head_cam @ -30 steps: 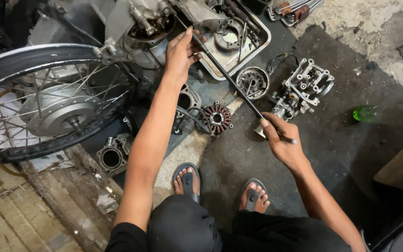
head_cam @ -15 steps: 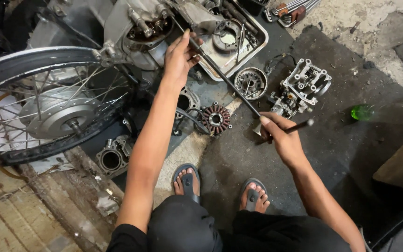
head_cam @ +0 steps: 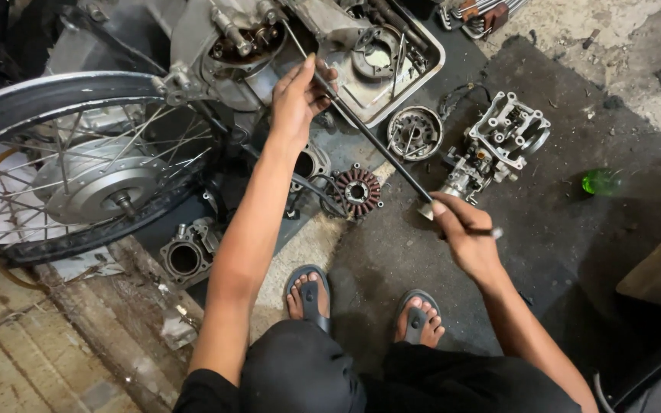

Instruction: The person uses a T-handle wrench to loosen bolts on a motorcycle engine casing. They then remove the casing and a circular stator component, placing them on the floor. The person proceeds to handle and reposition the stator and casing parts by hand.

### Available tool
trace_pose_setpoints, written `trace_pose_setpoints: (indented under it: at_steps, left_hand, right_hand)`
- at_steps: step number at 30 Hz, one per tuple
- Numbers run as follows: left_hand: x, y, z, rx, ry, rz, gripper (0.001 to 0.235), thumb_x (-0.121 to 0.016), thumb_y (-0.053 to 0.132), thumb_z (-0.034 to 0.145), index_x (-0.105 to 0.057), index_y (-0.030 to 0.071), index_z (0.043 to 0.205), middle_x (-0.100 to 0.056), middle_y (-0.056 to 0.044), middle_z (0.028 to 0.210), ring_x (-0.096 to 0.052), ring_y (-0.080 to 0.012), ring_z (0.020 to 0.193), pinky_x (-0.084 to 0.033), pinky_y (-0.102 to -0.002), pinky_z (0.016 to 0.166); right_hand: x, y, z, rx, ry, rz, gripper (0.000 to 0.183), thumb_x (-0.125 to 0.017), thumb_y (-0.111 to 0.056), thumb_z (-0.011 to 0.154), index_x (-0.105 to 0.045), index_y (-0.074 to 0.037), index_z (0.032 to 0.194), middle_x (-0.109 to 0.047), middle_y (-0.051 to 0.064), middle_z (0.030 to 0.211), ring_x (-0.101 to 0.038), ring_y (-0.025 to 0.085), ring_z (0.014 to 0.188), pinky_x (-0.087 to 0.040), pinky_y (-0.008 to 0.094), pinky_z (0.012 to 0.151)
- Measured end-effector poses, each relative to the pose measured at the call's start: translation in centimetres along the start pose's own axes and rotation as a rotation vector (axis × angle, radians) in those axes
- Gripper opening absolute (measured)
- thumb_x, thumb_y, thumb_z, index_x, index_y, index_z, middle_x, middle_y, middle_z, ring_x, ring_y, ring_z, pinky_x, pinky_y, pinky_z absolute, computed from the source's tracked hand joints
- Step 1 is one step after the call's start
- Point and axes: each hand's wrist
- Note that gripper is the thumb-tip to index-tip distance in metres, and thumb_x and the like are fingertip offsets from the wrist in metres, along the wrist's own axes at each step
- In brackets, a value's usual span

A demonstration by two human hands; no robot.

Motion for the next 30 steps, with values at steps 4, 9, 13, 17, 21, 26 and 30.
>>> trace_pose_setpoints:
  at_steps: [4, 9, 13, 17, 21, 26, 30]
  left_hand:
    - [0.5, -2.0, 0.0, 0.020, -0.004, -0.043, 0.030, -0.059, 0.031, 0.099, -0.067, 0.008, 0.115, -0.078, -0.012, 0.100, -0.073, -0.0207, 0.084, -0.054, -0.030, 0.064]
    - [0.8, -2.6, -1.4, 0.048, -0.056, -0.127, 0.030, -0.054, 0.027, 0.102, -0.064, 0.006, 0.121, -0.076, -0.015, 0.110, -0.072, -0.0223, 0.090, -0.055, -0.033, 0.070]
    - [2.3, -4.5, -0.8, 0.126, -0.021, -0.131, 0.029, -0.066, 0.039, 0.099, -0.067, 0.016, 0.117, -0.076, -0.016, 0.118, -0.078, -0.0275, 0.100, -0.063, -0.033, 0.077]
    - [2.6, -4.4, -2.0, 0.162, -0.049, -0.108, 0.031, -0.065, 0.039, 0.100, -0.066, 0.016, 0.121, -0.075, -0.015, 0.121, -0.077, -0.0277, 0.103, -0.062, -0.032, 0.080]
    - [2.8, -5.3, -2.6, 0.186, -0.038, -0.142, 0.035, -0.069, 0.041, 0.098, -0.068, 0.017, 0.123, -0.075, -0.014, 0.121, -0.075, -0.0266, 0.103, -0.060, -0.031, 0.080]
    - [2.3, -5.2, -2.8, 0.191, -0.036, -0.131, 0.036, -0.066, 0.042, 0.100, -0.067, 0.017, 0.125, -0.074, -0.013, 0.123, -0.074, -0.0264, 0.104, -0.059, -0.031, 0.081]
    - [1.2, -4.7, -3.0, 0.149, 0.012, -0.092, 0.034, -0.063, 0.046, 0.099, -0.068, 0.019, 0.119, -0.076, -0.011, 0.116, -0.076, -0.0260, 0.097, -0.057, -0.033, 0.078]
  right_hand:
    - [0.5, 1.1, -0.3, -0.032, 0.022, 0.213, 0.032, -0.056, -0.015, 0.102, -0.069, 0.005, 0.123, -0.058, 0.005, 0.067, -0.053, 0.014, 0.060, -0.041, 0.026, 0.055]
    - [1.1, 1.3, -0.9, -0.102, 0.027, 0.293, 0.031, -0.053, -0.016, 0.103, -0.070, 0.005, 0.119, -0.049, 0.001, 0.065, -0.045, 0.012, 0.060, -0.043, 0.027, 0.060]
    - [0.8, 3.6, -0.7, -0.013, 0.023, 0.489, 0.033, -0.055, -0.015, 0.099, -0.067, 0.010, 0.117, -0.038, 0.003, 0.058, -0.037, 0.013, 0.057, -0.040, 0.029, 0.060]
    - [0.9, 4.3, -0.7, -0.075, -0.045, 0.691, 0.036, -0.057, -0.015, 0.096, -0.065, 0.014, 0.116, -0.036, 0.001, 0.054, -0.035, 0.010, 0.050, -0.048, 0.035, 0.061]
    - [0.6, 4.1, -1.0, -0.092, -0.090, 0.760, 0.037, -0.057, -0.018, 0.097, -0.063, 0.015, 0.114, -0.039, 0.006, 0.049, -0.038, 0.013, 0.042, -0.048, 0.036, 0.057]
    - [0.4, 5.3, -1.7, -0.056, -0.087, 0.569, 0.036, -0.058, -0.015, 0.098, -0.063, 0.014, 0.118, -0.048, 0.011, 0.053, -0.052, 0.021, 0.050, -0.045, 0.035, 0.055]
    - [0.9, 4.2, -2.0, 0.010, -0.109, 0.362, 0.035, -0.062, -0.014, 0.098, -0.066, 0.014, 0.119, -0.056, 0.015, 0.058, -0.055, 0.022, 0.057, -0.046, 0.034, 0.057]
Point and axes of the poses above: each hand's wrist, its own z-axis towards the middle knuckle, its own x-axis out of the back of the hand, y = z × x
